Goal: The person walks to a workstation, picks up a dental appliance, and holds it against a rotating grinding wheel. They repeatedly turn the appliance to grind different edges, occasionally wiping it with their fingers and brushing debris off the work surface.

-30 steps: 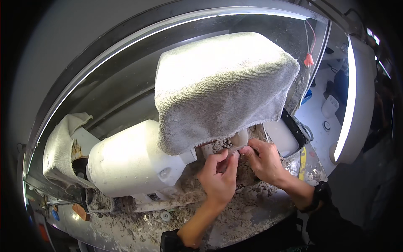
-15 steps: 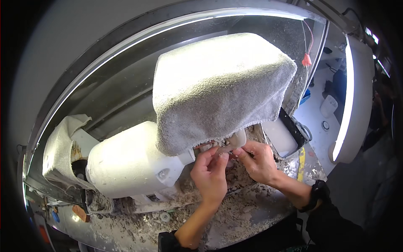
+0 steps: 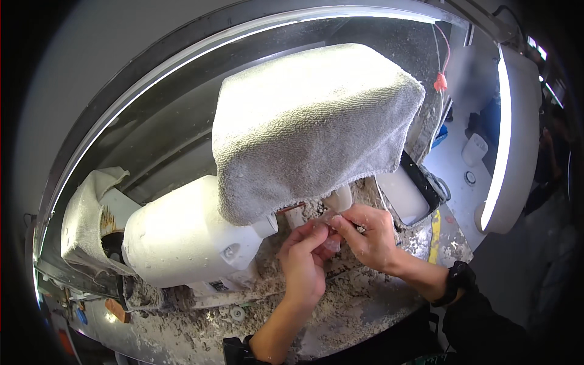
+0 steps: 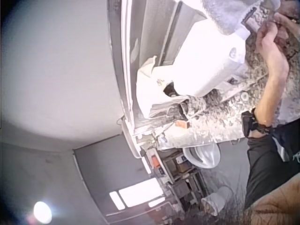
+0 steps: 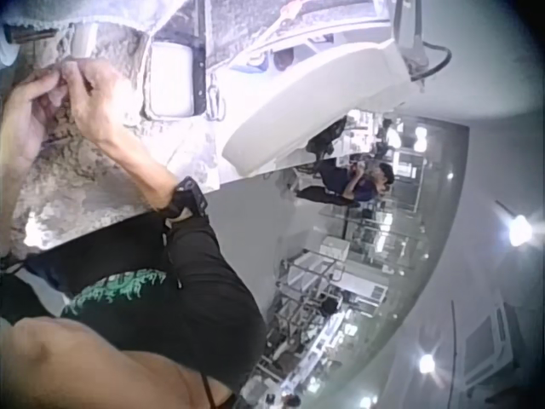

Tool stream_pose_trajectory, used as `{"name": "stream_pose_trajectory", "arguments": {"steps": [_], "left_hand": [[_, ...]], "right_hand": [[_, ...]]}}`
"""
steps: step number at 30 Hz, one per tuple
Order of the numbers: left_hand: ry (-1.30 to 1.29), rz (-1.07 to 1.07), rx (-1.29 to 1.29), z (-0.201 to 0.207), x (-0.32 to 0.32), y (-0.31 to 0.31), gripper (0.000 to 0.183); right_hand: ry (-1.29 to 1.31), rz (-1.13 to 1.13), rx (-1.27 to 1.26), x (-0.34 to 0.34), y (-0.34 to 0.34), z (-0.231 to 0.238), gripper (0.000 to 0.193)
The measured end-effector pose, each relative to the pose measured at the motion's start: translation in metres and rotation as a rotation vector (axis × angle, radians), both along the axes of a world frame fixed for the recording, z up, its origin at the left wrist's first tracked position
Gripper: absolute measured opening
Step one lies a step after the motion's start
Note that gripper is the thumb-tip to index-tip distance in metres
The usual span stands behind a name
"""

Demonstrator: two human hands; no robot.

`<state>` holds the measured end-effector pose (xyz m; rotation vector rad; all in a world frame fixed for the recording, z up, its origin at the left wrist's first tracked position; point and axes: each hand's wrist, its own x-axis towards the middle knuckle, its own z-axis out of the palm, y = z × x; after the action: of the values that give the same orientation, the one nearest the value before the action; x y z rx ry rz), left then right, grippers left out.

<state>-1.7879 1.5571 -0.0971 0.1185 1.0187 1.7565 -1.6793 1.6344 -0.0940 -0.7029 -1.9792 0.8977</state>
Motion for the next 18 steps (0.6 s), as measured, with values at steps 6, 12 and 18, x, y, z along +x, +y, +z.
{"name": "stream_pose_trajectory", "arguments": {"steps": [6,12,18], "left_hand": [[-0.03,-0.067,0.014,-0.005,-0.003,0.001,0.021],[0.054,-0.018,0.008,-0.006,0.0,0.006,0.022],[0.243,0.017,0.09,-0.012,0.0,0.011,0.022]], "right_hand": [[0.021,0.014,0.01,0.0,0.0,0.0,0.01],[0.04,0.007,0.078,0.002,0.003,-0.004,0.01],[0.072,-0.001,0.076,0.003,0.005,-0.008,0.011]]}}
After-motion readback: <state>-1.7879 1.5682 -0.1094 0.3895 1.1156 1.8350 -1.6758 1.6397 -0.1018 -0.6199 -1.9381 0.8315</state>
